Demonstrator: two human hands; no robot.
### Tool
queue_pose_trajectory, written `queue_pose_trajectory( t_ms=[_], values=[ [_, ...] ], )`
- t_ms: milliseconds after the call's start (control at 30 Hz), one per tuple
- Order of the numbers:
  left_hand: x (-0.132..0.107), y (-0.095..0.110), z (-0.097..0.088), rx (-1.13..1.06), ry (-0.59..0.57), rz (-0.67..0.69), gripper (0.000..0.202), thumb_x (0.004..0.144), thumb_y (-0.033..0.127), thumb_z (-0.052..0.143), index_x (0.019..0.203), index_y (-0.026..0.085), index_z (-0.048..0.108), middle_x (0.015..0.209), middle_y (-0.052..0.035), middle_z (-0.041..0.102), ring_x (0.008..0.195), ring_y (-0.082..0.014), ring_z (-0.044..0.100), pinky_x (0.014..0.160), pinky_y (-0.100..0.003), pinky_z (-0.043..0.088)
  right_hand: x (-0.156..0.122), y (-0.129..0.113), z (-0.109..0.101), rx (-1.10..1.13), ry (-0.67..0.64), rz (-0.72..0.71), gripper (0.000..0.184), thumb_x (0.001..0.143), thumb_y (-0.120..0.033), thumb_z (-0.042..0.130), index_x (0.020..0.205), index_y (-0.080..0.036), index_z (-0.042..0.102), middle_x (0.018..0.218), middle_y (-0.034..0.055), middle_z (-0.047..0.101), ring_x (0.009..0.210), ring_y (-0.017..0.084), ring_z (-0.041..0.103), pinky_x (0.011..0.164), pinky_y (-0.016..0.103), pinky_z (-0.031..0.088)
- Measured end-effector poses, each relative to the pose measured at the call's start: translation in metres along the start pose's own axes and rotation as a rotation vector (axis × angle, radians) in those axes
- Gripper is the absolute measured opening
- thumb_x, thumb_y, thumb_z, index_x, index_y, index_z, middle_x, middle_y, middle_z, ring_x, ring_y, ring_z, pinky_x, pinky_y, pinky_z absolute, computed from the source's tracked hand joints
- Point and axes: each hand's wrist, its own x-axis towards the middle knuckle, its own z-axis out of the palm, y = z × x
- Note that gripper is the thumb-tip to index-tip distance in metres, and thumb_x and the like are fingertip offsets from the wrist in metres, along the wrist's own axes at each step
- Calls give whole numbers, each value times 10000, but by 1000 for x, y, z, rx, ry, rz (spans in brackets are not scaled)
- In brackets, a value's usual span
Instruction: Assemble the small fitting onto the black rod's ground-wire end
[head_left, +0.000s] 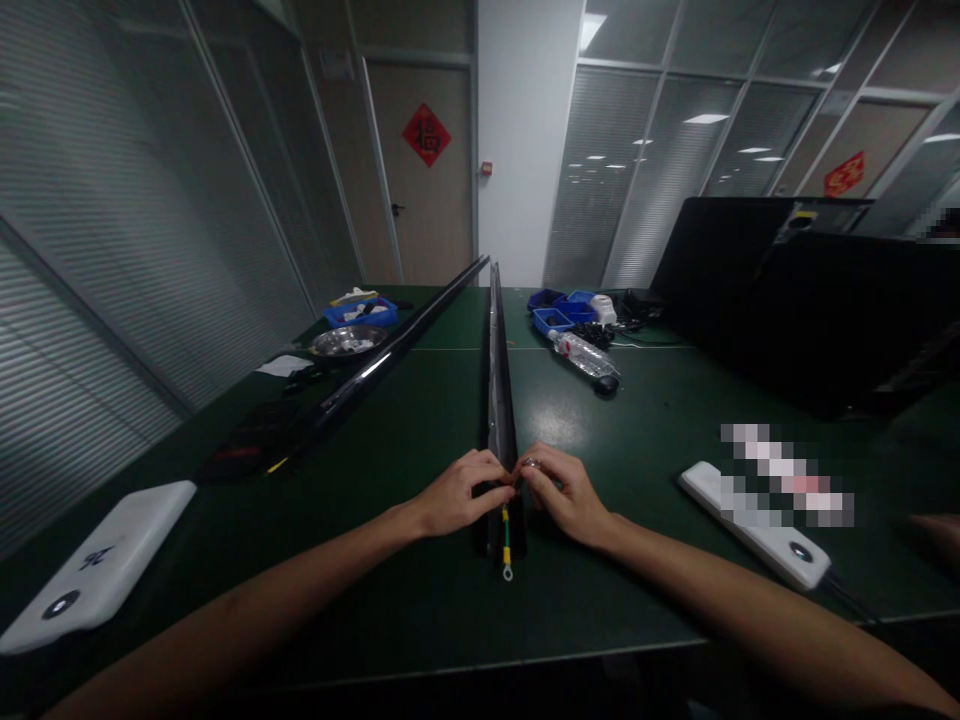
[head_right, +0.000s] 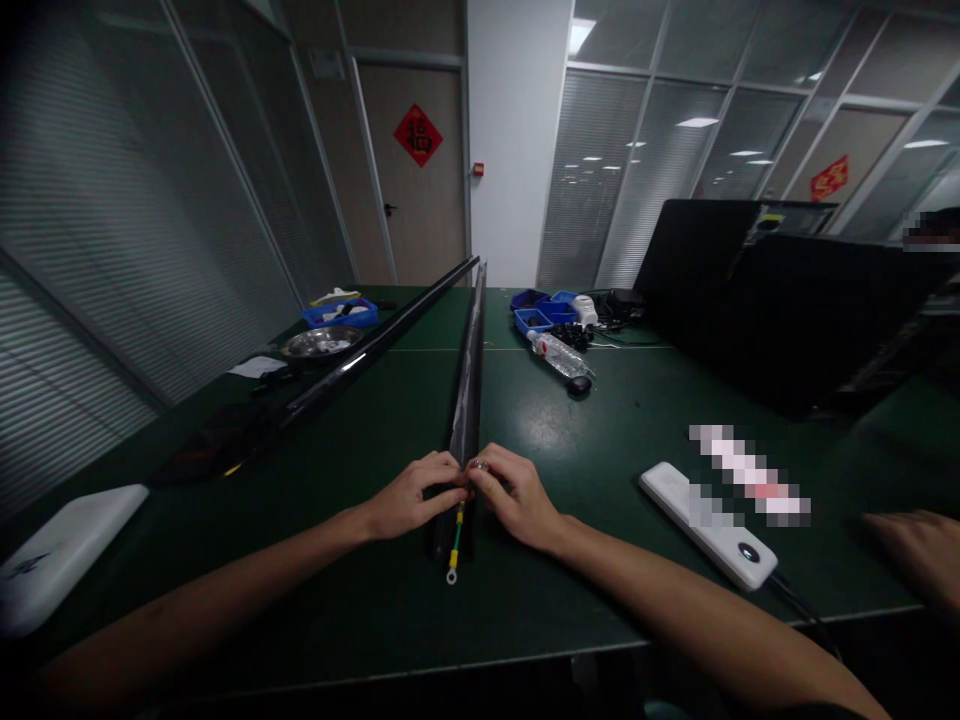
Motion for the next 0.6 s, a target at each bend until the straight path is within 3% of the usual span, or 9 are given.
queue_pose_trajectory(
  t_ms=[233, 600],
  values=[
    [-1, 0, 0, 5, 0, -1, 214, 1017, 355, 570, 1064, 199, 709, 1059, -56, 648, 1024, -207, 587, 942, -345, 450, 0, 3, 0, 64, -31, 9, 315, 1070, -360, 448, 919, -172, 650, 847, 28, 582, 566, 112, 522, 605, 269, 466],
    [0, -1, 1, 11, -1, 10, 254, 1034, 364, 523, 1049, 185, 702, 1028, -63, 645, 1005, -211, 582, 954, -363, 444, 0, 1, -1, 12, -1, 14, 275, 1058, -344, 488, 961, -166, 674, 848, 43, 601, 720, 154, 581, 674, 276, 478]
  ],
)
